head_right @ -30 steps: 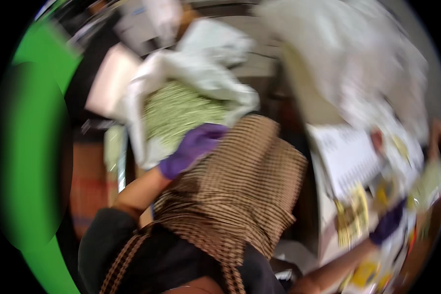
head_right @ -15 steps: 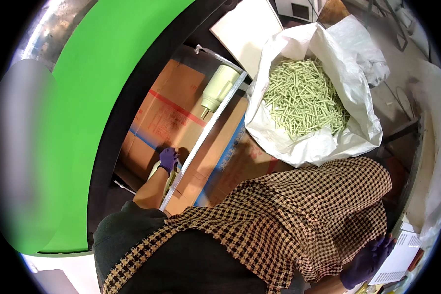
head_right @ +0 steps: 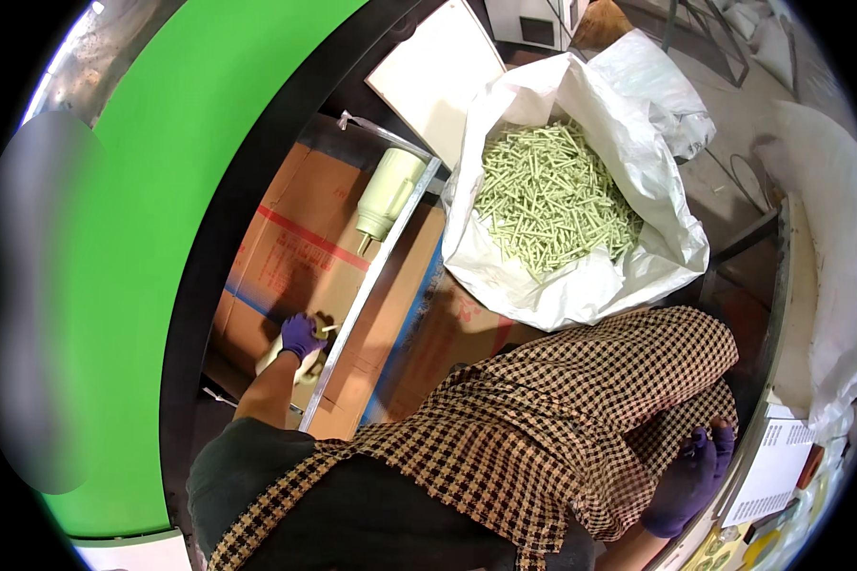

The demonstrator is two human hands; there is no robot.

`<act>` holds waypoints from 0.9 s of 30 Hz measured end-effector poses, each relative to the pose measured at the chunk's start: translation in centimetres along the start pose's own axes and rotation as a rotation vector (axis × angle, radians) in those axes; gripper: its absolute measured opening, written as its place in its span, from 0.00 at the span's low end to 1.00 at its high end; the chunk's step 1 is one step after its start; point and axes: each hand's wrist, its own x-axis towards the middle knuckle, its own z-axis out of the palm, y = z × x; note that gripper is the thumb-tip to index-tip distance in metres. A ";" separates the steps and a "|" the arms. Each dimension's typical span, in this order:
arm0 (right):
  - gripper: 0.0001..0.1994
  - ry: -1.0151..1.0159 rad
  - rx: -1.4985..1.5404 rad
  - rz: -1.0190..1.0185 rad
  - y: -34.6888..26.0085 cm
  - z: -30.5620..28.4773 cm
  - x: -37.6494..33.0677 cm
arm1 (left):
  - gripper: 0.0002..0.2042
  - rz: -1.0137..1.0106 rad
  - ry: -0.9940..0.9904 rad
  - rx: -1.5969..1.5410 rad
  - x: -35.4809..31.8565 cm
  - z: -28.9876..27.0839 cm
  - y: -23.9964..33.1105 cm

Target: The person applies stickers and labels to large light-colored jugs, then places them onto a conveyor belt or into a processing machine.

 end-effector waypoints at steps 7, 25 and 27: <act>0.14 -0.260 0.104 -0.184 -5.8 4.6 0.1 | 0.20 1.105 0.531 -0.457 -1.4 -23.7 11.1; 0.13 -0.105 0.132 -0.279 -9.1 10.3 0.8 | 0.39 1.819 0.615 -0.176 -13.2 -38.1 41.1; 0.14 -0.050 0.135 -0.245 -8.7 10.6 0.6 | 0.45 1.623 0.732 -0.167 -15.3 -36.2 39.3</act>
